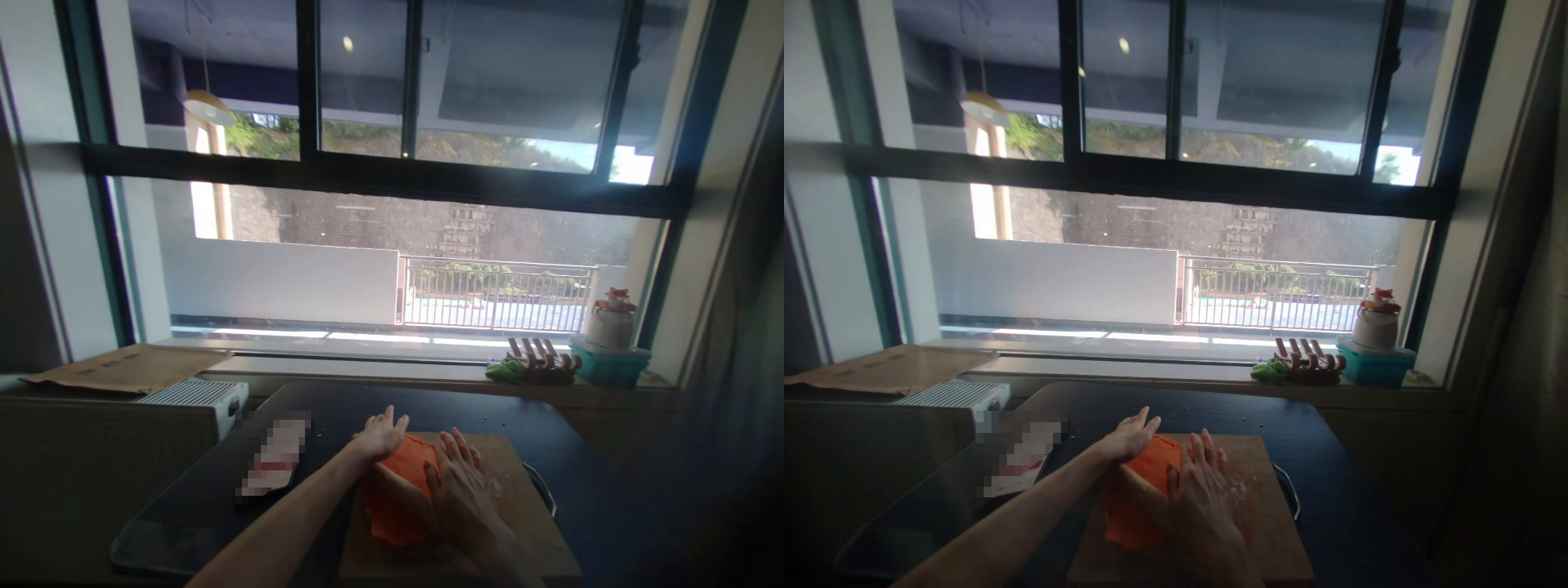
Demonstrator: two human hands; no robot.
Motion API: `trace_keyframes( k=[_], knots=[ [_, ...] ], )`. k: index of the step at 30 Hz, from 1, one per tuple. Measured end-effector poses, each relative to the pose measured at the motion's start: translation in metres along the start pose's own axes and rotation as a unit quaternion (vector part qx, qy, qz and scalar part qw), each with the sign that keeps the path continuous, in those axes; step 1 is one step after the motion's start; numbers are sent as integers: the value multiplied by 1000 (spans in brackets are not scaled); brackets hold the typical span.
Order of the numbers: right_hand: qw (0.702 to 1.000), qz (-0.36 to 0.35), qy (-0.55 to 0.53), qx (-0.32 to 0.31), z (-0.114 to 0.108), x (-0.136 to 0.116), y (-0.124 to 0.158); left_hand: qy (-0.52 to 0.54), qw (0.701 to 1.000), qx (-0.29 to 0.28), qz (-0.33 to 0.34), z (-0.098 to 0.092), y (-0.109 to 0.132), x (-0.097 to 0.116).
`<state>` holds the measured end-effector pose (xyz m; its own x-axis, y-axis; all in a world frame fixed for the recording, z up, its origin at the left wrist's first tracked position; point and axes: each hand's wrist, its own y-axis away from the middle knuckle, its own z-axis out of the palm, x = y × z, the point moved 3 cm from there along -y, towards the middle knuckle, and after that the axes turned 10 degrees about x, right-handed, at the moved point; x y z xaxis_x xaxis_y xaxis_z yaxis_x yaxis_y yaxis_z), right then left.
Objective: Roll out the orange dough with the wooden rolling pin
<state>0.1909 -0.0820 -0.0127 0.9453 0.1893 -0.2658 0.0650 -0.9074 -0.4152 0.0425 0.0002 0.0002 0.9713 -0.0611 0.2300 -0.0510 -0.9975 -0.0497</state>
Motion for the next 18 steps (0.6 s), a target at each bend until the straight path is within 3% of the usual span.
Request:
trace_keyframes(
  k=[5, 11, 15, 18],
  knots=[
    [1000, 8, -15, 12, 8, -8, 26, -14, 997, 68, 16, 1, 13, 2],
    [997, -58, -57, 13, 4, -33, 60, -25, 994, 84, 70, -1, 61, -32],
    [991, -126, -54, 2, -5, -30, 60, 11, 980, 175, 99, -4, 70, -37],
    [979, -194, -54, -31, -10, -21, 52, 25, 980, 175, 89, -6, 63, -30]
  ],
)
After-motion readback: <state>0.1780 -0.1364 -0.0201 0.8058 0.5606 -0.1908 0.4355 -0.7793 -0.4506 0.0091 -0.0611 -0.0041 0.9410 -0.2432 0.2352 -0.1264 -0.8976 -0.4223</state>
